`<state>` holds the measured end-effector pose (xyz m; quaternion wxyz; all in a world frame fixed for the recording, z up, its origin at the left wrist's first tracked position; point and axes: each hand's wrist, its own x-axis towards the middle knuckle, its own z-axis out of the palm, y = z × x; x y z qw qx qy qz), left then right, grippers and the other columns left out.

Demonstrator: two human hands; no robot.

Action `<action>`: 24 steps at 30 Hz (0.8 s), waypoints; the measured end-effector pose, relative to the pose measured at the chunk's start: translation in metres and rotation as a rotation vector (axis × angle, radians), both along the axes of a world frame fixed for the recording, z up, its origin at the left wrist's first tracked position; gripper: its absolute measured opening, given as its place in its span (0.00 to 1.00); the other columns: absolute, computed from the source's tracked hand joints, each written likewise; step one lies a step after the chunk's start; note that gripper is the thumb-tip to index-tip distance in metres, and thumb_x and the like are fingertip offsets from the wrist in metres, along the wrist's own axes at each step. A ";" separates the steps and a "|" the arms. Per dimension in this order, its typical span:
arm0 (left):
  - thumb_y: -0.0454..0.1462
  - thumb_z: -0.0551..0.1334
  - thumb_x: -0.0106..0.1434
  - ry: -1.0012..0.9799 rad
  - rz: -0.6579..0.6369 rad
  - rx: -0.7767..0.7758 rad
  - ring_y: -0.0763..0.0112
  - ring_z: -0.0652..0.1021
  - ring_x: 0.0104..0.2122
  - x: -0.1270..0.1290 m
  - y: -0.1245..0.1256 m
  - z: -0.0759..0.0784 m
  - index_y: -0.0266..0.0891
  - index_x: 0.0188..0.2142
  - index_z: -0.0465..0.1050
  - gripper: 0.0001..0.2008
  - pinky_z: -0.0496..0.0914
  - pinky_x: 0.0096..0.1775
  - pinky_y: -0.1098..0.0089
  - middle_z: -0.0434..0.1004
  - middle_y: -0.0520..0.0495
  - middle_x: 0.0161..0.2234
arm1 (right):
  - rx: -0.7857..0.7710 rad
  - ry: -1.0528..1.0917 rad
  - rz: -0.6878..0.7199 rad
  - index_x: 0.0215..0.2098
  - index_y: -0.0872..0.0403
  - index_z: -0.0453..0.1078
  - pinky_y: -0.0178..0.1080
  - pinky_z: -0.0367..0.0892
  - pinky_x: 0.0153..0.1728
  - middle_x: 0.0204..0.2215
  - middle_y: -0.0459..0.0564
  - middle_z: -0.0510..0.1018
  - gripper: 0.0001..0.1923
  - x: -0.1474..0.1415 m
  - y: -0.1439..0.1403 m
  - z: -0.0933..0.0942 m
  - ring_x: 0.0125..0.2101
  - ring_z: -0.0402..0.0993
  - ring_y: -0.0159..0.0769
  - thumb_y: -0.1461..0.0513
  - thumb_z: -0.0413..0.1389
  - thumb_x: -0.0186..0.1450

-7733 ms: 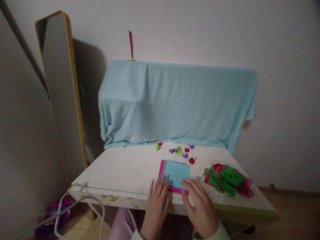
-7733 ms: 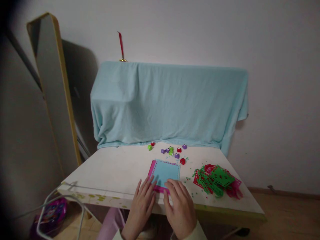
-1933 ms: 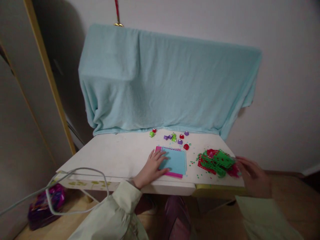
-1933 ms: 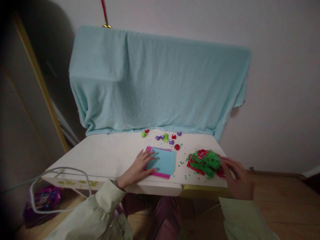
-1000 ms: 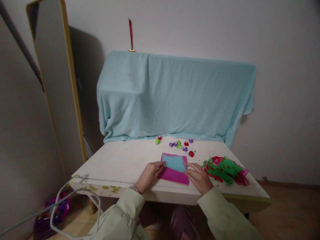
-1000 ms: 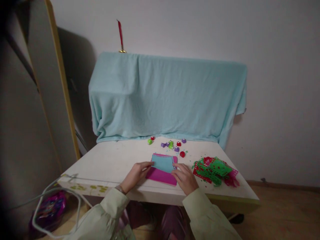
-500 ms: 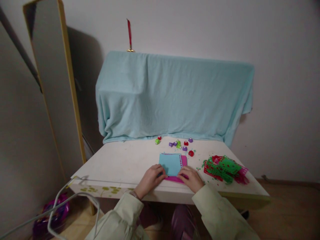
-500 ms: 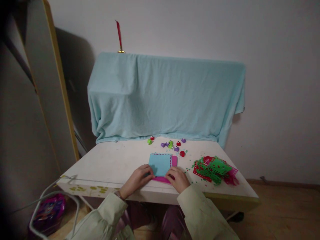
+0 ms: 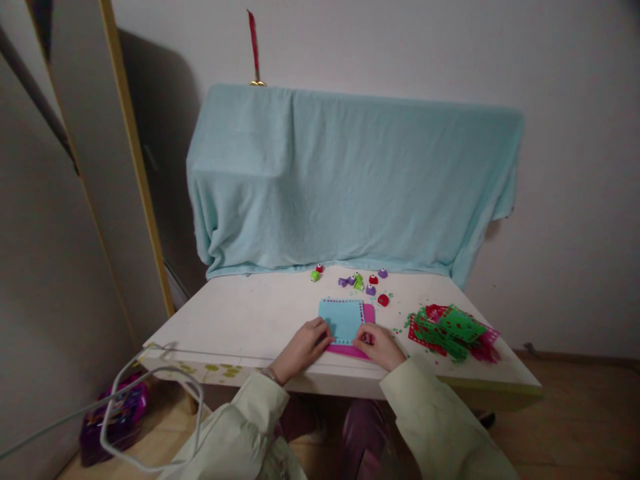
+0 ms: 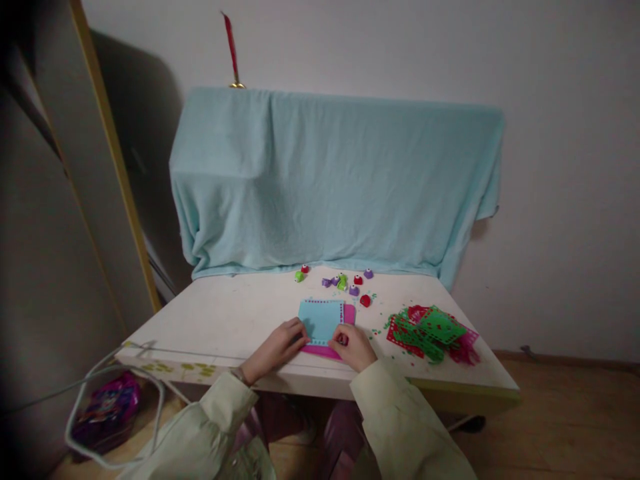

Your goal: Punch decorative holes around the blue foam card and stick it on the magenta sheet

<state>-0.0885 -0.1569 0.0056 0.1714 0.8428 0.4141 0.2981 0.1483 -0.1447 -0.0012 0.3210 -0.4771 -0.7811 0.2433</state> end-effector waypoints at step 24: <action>0.37 0.55 0.67 0.379 -0.181 0.435 0.64 0.67 0.51 -0.002 -0.009 0.014 0.49 0.52 0.68 0.14 0.62 0.52 0.59 0.65 0.44 0.51 | 0.087 -0.107 -0.067 0.25 0.53 0.68 0.33 0.58 0.30 0.24 0.43 0.72 0.04 -0.006 -0.002 -0.002 0.27 0.66 0.33 0.65 0.58 0.56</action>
